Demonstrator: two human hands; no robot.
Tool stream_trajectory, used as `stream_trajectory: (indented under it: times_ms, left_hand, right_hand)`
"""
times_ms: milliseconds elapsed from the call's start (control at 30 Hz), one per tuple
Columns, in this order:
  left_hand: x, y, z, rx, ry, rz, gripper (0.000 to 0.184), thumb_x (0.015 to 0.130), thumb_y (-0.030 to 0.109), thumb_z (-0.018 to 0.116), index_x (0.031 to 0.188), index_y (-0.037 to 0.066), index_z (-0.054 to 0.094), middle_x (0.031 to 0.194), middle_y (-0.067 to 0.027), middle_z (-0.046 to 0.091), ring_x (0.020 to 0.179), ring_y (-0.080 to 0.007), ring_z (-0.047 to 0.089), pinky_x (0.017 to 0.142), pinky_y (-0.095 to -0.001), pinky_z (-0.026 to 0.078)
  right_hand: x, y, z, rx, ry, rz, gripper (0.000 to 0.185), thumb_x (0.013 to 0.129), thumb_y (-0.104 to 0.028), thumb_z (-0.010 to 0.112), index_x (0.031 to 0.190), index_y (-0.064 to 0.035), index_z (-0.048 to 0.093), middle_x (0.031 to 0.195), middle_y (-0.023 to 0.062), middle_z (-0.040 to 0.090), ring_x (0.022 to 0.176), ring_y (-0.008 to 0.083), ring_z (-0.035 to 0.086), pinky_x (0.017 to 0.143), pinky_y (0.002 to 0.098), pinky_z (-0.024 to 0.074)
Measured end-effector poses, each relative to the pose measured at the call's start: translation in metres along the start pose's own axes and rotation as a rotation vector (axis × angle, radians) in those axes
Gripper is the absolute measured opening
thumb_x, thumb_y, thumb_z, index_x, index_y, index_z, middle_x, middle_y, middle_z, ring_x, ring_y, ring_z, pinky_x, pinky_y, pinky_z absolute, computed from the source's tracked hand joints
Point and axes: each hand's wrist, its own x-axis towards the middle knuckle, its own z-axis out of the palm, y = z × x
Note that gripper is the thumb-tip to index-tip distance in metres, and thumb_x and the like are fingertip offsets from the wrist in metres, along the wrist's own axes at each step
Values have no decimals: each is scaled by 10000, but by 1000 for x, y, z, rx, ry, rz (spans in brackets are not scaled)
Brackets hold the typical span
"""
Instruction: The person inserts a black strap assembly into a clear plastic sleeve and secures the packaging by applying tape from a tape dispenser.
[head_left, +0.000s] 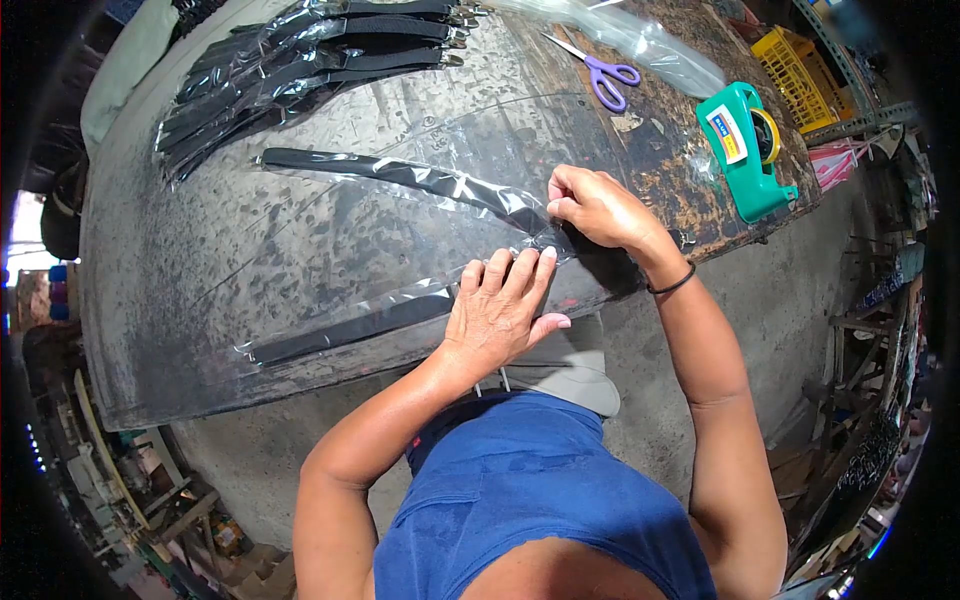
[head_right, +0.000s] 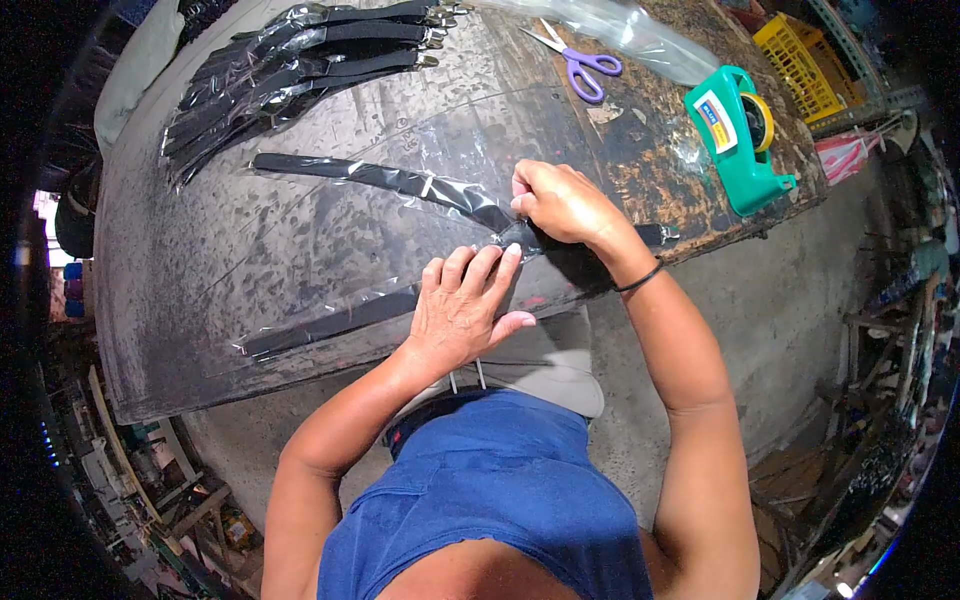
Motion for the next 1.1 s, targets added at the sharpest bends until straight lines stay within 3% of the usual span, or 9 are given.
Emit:
stream_trajectory:
  times_ms: [33,167,233,600,767,833,900,967,1100]
  left_hand:
    - [0,0,0,-2,-7,-2,777,836,628,612,1405,110,505,1293,-82,474,1157,-276,426,938,-446,341]
    - [0,0,-1,2,-11,-4,779,832,625,618,1406,111,503,1288,-81,471,1161,-275,422,938,-444,338]
    - [0,0,-1,-1,-12,-6,780,830,624,619,1405,111,503,1286,-80,470,1161,-274,421,938,-443,338]
    - [0,0,0,2,-10,7,781,833,636,610,1403,111,508,1282,-82,479,1150,-277,426,937,-446,337]
    - [0,-2,0,18,-6,15,778,836,646,604,1400,118,513,1393,-106,463,1259,-298,405,988,-478,326]
    - [5,-4,-10,-42,-16,20,776,834,640,613,1395,113,516,1415,-118,458,1288,-310,396,1005,-490,322]
    - [13,-14,-20,-158,-6,20,776,824,624,640,1385,102,522,1434,-143,459,1324,-344,396,1033,-519,322]
    - [31,-36,-26,-212,47,42,644,857,458,688,1358,81,545,1351,-150,530,1258,-345,485,1009,-493,379]
    - [69,-80,-19,-312,113,62,283,915,218,667,1149,59,678,1101,-124,672,1082,-321,610,927,-428,462]
  right_hand:
    - [0,-4,-2,32,-45,91,188,833,-144,663,881,12,568,754,139,620,719,261,616,687,382,486]
    - [0,0,0,6,-32,93,188,833,-143,669,898,11,583,770,145,637,735,260,631,692,382,492]
    - [-1,3,-1,8,-70,115,213,816,-173,682,951,-16,631,903,209,687,915,402,671,772,459,507]
    - [-6,0,-8,21,-101,124,198,800,-169,716,899,-19,633,872,189,689,865,380,677,727,447,507]
    - [-8,6,-6,35,-76,75,204,800,-172,720,903,-23,626,855,183,693,843,385,674,721,452,508]
    - [-10,5,-5,13,-39,49,207,819,-128,707,915,15,594,811,162,662,765,287,661,701,397,501]
    - [-20,9,-6,12,52,1,207,812,-143,709,929,-8,604,865,164,662,835,332,649,740,422,495]
    - [-37,8,-7,7,139,-48,210,806,-158,711,944,-32,614,919,167,661,906,377,637,779,447,489]
    - [-75,-7,1,-120,305,-104,173,818,-147,715,938,-64,623,942,109,610,937,324,577,840,426,451]
